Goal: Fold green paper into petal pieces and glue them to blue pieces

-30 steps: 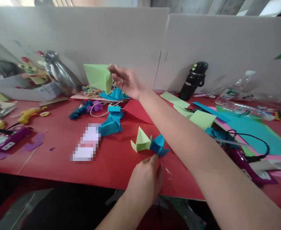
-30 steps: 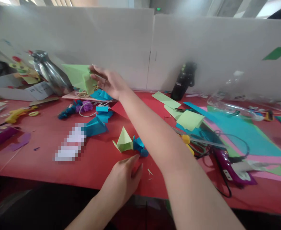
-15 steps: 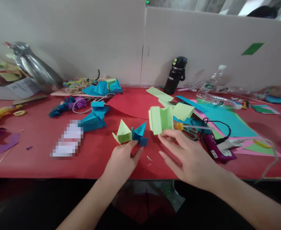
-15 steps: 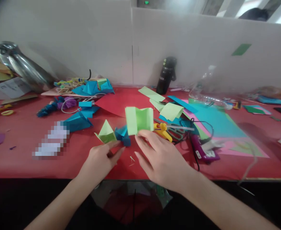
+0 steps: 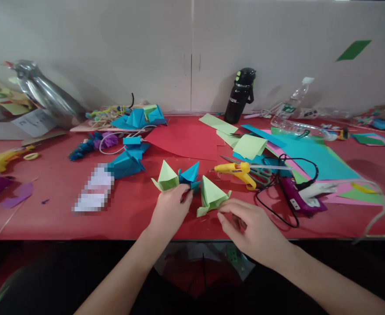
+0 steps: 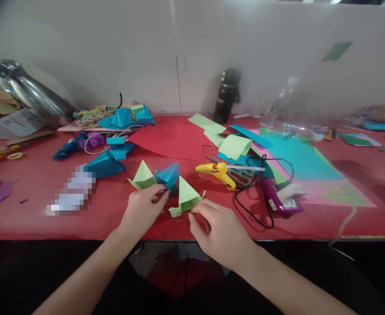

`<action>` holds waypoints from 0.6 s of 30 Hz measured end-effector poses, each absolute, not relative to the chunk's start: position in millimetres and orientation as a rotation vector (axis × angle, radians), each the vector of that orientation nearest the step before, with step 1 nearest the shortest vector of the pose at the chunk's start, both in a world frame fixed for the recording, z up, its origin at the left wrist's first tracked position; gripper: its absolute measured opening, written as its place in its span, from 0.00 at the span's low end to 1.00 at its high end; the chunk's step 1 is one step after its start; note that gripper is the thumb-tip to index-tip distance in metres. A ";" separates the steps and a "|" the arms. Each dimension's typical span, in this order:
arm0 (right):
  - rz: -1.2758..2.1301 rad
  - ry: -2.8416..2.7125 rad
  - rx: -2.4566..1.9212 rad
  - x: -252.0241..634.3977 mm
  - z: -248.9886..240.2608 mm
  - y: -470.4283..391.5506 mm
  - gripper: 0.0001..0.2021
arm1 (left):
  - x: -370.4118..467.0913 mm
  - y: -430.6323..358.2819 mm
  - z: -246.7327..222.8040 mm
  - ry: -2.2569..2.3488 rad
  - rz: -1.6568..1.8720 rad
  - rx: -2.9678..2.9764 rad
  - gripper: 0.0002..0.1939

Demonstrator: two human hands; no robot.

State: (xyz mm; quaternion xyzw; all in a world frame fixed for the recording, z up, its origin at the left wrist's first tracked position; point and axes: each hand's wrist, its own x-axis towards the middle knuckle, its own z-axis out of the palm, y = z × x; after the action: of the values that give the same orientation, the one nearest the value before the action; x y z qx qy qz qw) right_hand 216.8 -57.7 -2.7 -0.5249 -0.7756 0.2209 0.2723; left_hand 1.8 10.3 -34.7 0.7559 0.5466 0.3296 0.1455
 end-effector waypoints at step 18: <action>0.349 -2.029 -1.756 178.6 -28.6 -10.7 0.13 | 4.7 11.0 -34.1 1.583 0.956 2.022 0.04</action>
State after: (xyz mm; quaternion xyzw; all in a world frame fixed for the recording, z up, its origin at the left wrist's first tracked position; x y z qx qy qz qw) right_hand 178.6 -10.7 -28.6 -0.6337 -0.7321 0.1261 0.2159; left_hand 4.7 11.0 -34.1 0.7232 0.5660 0.3418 0.1996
